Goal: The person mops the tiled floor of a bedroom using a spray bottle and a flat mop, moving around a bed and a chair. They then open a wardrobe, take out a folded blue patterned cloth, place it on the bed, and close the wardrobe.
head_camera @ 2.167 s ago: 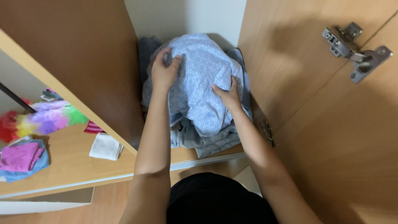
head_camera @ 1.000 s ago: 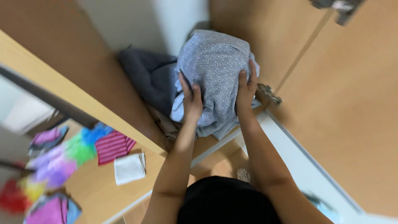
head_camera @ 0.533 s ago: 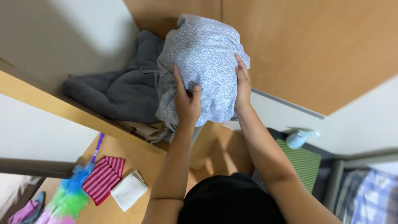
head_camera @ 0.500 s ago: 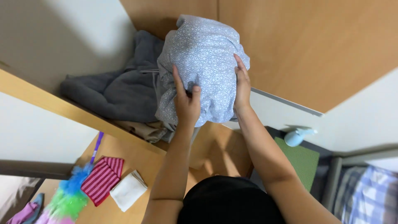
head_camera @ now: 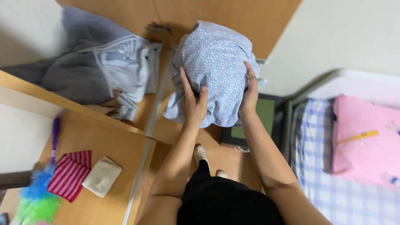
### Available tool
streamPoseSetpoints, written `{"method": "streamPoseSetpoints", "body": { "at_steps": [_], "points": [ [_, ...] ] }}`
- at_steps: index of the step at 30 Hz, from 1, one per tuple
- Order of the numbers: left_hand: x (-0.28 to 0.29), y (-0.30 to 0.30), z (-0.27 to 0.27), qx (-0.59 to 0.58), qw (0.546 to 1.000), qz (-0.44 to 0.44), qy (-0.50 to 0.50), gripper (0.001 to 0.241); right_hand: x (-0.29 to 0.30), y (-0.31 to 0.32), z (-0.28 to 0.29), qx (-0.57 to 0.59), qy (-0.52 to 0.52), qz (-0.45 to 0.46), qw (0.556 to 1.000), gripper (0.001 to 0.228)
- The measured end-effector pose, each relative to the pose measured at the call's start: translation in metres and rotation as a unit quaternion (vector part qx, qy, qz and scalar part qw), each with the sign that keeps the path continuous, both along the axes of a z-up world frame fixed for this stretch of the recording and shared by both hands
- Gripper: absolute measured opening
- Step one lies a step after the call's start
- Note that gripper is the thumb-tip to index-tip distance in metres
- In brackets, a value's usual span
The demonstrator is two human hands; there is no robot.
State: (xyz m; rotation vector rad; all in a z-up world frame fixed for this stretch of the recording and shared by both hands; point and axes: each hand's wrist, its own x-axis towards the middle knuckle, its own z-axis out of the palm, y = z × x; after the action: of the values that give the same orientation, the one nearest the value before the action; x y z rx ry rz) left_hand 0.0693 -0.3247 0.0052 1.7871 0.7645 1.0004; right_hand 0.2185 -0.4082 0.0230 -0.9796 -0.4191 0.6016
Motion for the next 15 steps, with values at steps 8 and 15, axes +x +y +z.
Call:
{"method": "streamPoseSetpoints", "body": {
  "at_steps": [8, 15],
  "points": [
    [0.030, -0.066, 0.001, -0.016, 0.991, -0.132, 0.020, 0.098, 0.005, -0.105, -0.018, -0.012, 0.001, -0.153, 0.988, 0.056],
    [0.060, -0.134, -0.019, 0.012, 0.949, -0.315, 0.003, 0.100, -0.025, -0.215, -0.036, 0.001, -0.014, -0.350, 0.937, 0.053]
  ]
}}
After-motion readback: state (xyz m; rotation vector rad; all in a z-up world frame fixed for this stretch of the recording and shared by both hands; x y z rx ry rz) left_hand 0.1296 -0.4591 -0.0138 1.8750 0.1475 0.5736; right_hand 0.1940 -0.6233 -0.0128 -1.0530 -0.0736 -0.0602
